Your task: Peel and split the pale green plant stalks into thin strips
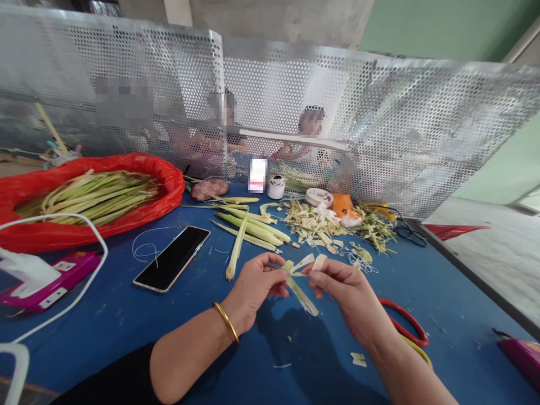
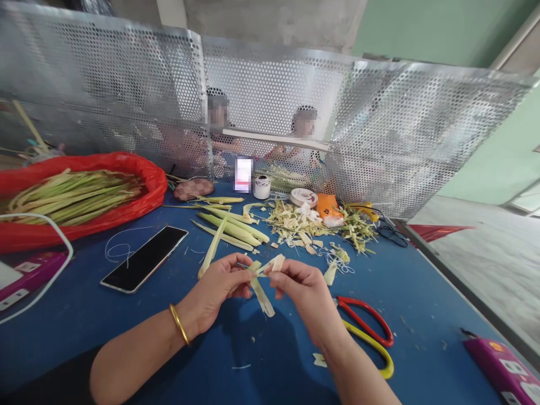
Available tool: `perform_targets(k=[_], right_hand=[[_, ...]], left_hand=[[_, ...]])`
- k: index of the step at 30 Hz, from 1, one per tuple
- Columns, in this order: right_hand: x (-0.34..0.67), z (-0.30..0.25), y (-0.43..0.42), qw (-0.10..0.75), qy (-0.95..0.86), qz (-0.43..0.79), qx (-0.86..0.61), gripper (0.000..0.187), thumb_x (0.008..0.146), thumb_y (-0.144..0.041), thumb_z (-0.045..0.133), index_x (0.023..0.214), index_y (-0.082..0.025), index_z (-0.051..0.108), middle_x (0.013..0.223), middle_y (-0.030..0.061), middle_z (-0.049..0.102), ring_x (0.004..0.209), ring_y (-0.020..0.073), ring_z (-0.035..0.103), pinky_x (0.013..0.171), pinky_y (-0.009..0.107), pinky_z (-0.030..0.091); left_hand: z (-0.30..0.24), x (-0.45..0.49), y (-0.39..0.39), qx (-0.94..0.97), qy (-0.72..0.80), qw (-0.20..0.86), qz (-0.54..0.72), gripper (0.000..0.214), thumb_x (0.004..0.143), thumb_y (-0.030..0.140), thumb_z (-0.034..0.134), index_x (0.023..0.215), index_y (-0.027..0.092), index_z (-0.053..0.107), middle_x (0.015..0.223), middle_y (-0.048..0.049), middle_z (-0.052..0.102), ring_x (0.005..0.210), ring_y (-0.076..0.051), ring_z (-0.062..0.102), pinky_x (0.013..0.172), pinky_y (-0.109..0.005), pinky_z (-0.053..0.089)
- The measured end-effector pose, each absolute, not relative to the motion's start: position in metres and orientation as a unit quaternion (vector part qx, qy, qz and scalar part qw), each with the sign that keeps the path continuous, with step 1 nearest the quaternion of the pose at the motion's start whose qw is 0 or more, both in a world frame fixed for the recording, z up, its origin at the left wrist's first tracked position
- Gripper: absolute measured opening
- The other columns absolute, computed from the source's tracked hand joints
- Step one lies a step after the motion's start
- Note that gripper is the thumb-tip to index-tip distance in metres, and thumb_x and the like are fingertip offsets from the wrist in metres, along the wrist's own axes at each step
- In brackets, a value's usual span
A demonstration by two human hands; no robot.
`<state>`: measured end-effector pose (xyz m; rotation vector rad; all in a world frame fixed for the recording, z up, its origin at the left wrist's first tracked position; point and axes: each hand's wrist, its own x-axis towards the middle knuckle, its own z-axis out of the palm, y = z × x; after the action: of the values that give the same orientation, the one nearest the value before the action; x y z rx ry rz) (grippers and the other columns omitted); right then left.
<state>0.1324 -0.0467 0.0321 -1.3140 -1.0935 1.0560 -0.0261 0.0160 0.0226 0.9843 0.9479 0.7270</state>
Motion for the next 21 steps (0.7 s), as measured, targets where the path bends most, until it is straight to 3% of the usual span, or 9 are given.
perform_targets(k=[3,8,14,21], right_hand=[[0.13,0.027,-0.046,0.558,-0.47,0.379,-0.569,0.028,0.079,-0.045,0.066,0.072,-0.019,0.072,0.068,0.0024,0.061,0.064,0.015,0.05,0.063,0.027,0.041],[0.125,0.025,-0.043,0.582,-0.444,0.414,-0.541,0.026,0.081,-0.044,0.064,0.076,-0.018,0.063,0.073,0.0013,0.061,0.054,0.0102,0.044,0.055,0.024,0.04],[0.127,0.016,-0.04,0.479,-0.524,0.342,-0.616,0.034,0.083,-0.046,0.058,0.063,-0.018,0.056,0.057,-0.0019,0.051,0.051,0.0109,0.04,0.048,0.024,0.033],[0.128,0.009,-0.04,0.429,-0.558,0.289,-0.649,0.028,0.082,-0.037,0.054,0.061,-0.018,0.055,0.057,-0.0033,0.045,0.055,0.0121,0.039,0.05,0.024,0.031]], left_hand=[[0.021,-0.026,0.016,0.445,0.431,0.717,0.32,0.019,0.07,0.016,0.069,0.084,0.017,0.056,0.058,0.0042,0.06,0.044,-0.007,0.057,0.051,-0.019,0.047],[0.021,-0.025,0.015,0.458,0.433,0.713,0.308,0.018,0.071,0.017,0.069,0.084,0.016,0.056,0.054,0.0053,0.059,0.043,-0.007,0.056,0.051,-0.018,0.047],[0.022,-0.025,0.015,0.457,0.43,0.717,0.304,0.018,0.071,0.017,0.069,0.082,0.017,0.056,0.054,0.0042,0.061,0.043,-0.008,0.056,0.051,-0.019,0.047],[0.021,-0.025,0.014,0.462,0.428,0.719,0.292,0.018,0.072,0.017,0.069,0.083,0.016,0.056,0.055,0.0036,0.062,0.045,-0.008,0.056,0.052,-0.019,0.048]])
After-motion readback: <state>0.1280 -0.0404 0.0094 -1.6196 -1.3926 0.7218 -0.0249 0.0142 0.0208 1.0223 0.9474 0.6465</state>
